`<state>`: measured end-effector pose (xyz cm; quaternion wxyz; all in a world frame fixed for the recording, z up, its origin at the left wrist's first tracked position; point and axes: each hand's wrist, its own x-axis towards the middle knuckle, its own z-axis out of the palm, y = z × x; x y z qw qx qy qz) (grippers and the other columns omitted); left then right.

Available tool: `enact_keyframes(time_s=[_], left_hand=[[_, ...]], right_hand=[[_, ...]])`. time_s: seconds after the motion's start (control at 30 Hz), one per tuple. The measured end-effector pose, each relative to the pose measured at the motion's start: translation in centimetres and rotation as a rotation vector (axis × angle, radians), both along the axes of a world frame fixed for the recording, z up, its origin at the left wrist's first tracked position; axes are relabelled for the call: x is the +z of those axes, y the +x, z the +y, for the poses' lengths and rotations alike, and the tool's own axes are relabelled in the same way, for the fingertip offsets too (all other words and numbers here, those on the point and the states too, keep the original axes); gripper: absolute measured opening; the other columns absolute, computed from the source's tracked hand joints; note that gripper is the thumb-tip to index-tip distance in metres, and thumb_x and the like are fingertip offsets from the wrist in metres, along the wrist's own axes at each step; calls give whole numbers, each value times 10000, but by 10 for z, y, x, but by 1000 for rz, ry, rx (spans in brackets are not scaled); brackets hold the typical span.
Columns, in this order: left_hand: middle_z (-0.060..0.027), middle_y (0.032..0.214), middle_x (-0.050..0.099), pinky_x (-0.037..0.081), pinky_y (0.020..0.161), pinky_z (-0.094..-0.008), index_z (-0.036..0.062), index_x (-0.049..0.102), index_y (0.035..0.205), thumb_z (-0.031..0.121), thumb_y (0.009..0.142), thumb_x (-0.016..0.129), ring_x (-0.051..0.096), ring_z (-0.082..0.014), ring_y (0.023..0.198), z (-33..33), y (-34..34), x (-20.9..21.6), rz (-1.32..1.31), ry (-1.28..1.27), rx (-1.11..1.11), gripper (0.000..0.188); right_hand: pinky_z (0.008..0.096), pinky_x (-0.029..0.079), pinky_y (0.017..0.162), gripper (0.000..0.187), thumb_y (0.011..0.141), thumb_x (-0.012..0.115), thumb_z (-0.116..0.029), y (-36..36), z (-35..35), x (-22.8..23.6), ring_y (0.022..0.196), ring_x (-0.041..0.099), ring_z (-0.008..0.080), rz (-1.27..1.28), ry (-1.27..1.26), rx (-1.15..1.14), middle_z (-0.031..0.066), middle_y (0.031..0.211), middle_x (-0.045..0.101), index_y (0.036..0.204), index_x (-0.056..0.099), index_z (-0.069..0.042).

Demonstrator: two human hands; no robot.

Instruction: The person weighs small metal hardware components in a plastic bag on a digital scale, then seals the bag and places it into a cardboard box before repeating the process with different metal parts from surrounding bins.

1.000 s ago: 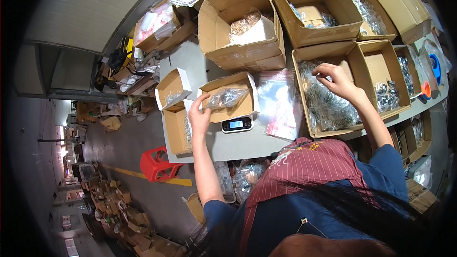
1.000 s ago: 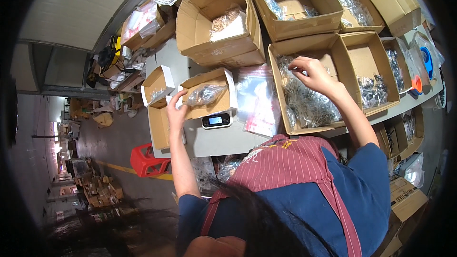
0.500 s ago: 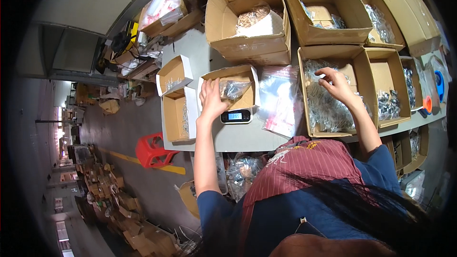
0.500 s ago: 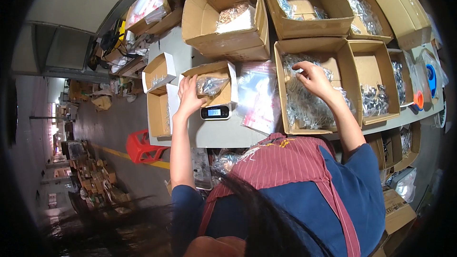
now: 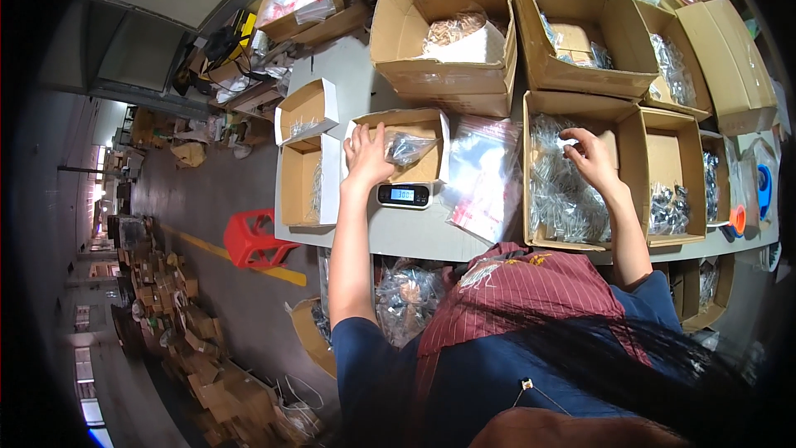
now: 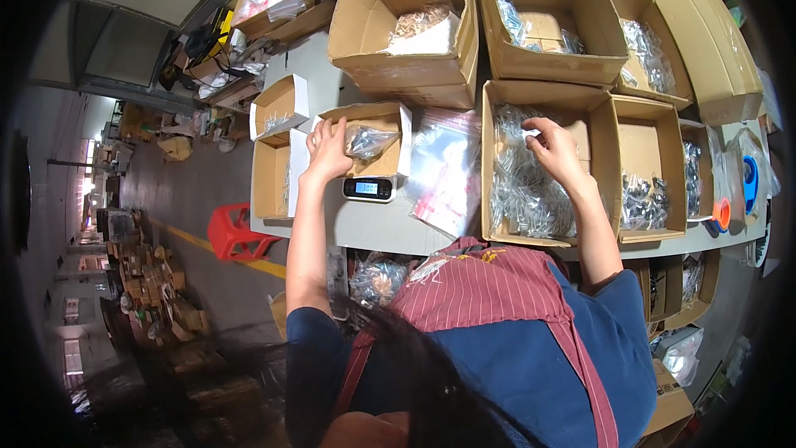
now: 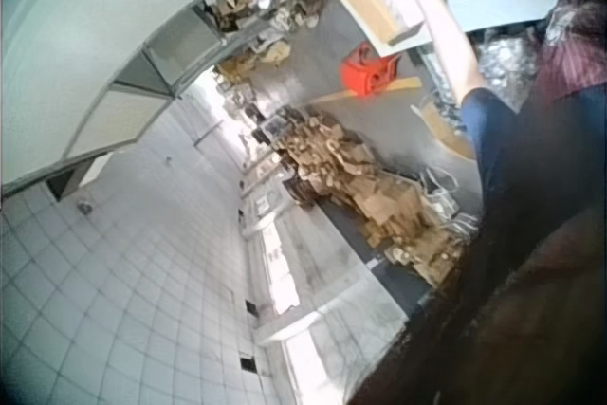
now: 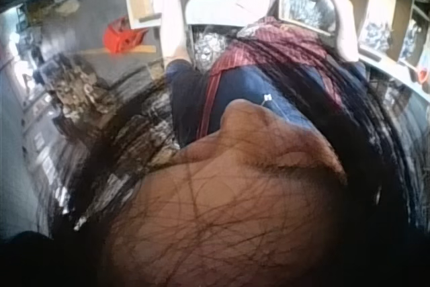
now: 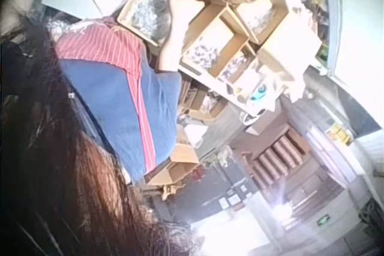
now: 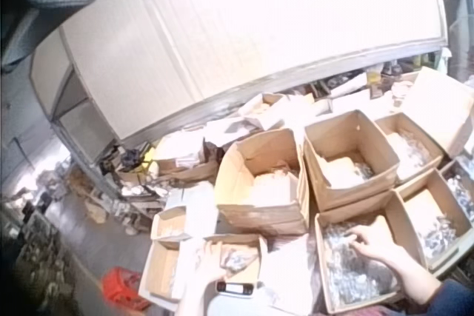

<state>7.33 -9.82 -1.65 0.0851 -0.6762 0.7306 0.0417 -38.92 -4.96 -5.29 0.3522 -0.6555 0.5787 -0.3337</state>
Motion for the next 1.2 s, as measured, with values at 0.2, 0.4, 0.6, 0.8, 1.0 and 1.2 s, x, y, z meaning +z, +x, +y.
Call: enact_keyframes(time_s=[0.2,0.4,0.6,0.8,1.0,1.2], left_hand=[[-270,1436,409,197,1134,-596,150,428,1438,158,675,697,282,-420,1417,2,-19,-6,-39,-15,37,809],[-131,1050,595,428,920,-494,135,605,1065,-22,688,621,538,-352,1094,20,6,-10,291,-441,-44,408],[-117,1013,577,494,866,-397,16,584,1087,-21,660,650,576,-316,1023,127,32,49,877,-918,301,434],[-180,1256,597,490,964,-412,-38,491,1350,-88,759,582,610,-297,1090,305,66,41,2373,-731,961,600],[-184,1333,567,481,934,-337,-15,456,1397,-33,797,656,610,-315,1111,434,72,-91,1383,-799,1350,633],[-210,1611,156,268,1106,-656,245,188,1564,167,877,663,138,-453,1470,476,30,-202,517,200,1330,839]], right_hand=[[343,543,724,262,842,644,-54,0,4,-7,803,682,253,42,-36,51,165,996,687,1099,656,-7],[342,548,735,231,834,624,-21,1,2,-3,852,695,278,181,-8,179,176,978,682,1060,661,10],[322,555,749,246,834,623,-2,-20,-4,-33,873,709,240,207,33,156,170,982,701,1074,671,19],[264,531,715,318,877,614,-15,-36,-21,-68,776,679,122,174,-49,105,93,960,731,1193,638,-44],[250,494,702,351,910,555,-12,-41,-32,-92,792,639,107,165,-37,119,85,978,706,1248,612,-85],[284,494,789,346,901,511,-16,-32,-32,-92,882,642,153,197,-123,127,113,984,694,1222,628,-69]])
